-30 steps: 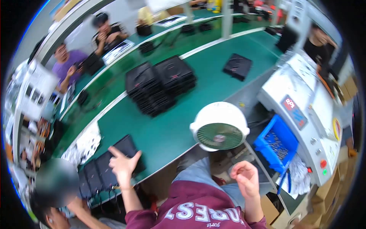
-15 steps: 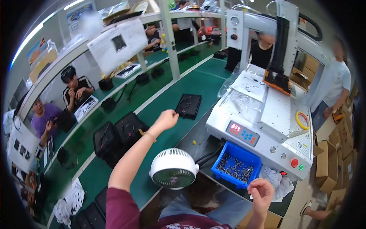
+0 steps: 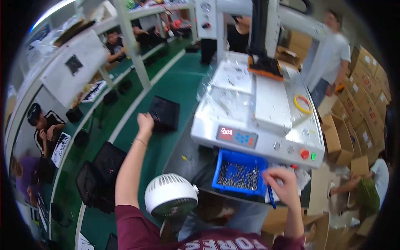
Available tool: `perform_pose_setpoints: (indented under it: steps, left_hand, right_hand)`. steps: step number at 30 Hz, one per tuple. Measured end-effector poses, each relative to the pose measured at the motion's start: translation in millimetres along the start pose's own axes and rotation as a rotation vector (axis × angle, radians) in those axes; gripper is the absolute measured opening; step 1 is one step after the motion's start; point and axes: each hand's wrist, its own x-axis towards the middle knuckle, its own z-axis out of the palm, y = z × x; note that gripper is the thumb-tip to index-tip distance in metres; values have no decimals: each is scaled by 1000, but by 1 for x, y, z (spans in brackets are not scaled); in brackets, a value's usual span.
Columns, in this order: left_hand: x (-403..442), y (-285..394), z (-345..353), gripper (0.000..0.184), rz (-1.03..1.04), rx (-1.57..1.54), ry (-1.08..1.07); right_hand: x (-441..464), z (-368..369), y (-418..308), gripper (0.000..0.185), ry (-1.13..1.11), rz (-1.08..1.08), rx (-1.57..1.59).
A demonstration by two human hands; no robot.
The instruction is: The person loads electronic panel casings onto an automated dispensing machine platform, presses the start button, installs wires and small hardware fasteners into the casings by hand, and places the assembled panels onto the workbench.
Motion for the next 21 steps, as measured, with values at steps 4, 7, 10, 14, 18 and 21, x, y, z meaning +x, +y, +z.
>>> perform_pose_setpoints:
  steps: [4, 7, 10, 14, 18, 21]
  left_hand:
    - [-20, 69, -59, 14, -488, -903, -201]
    - [-34, 93, -102, 9, -518, -1319, -369]
    - [-65, 139, -149, 20, -518, -1582, -539]
    - [-102, 175, -177, 28, -449, -1792, -642]
    - [-137, 200, -184, 31, -343, -1705, -516]
    - [-171, 226, -199, 29, -312, -1580, -422]
  right_hand:
    - [53, 22, 10, 16, -377, -299, -280]
    - [69, 48, 31, 17, -508, -388, -515]
    - [76, 67, 41, 17, -543, -418, -591]
    - [79, 82, 42, 19, -528, -444, -691]
    - [79, 85, 43, 18, -491, -405, -576]
    - [69, 68, 13, 15, -406, -301, -253]
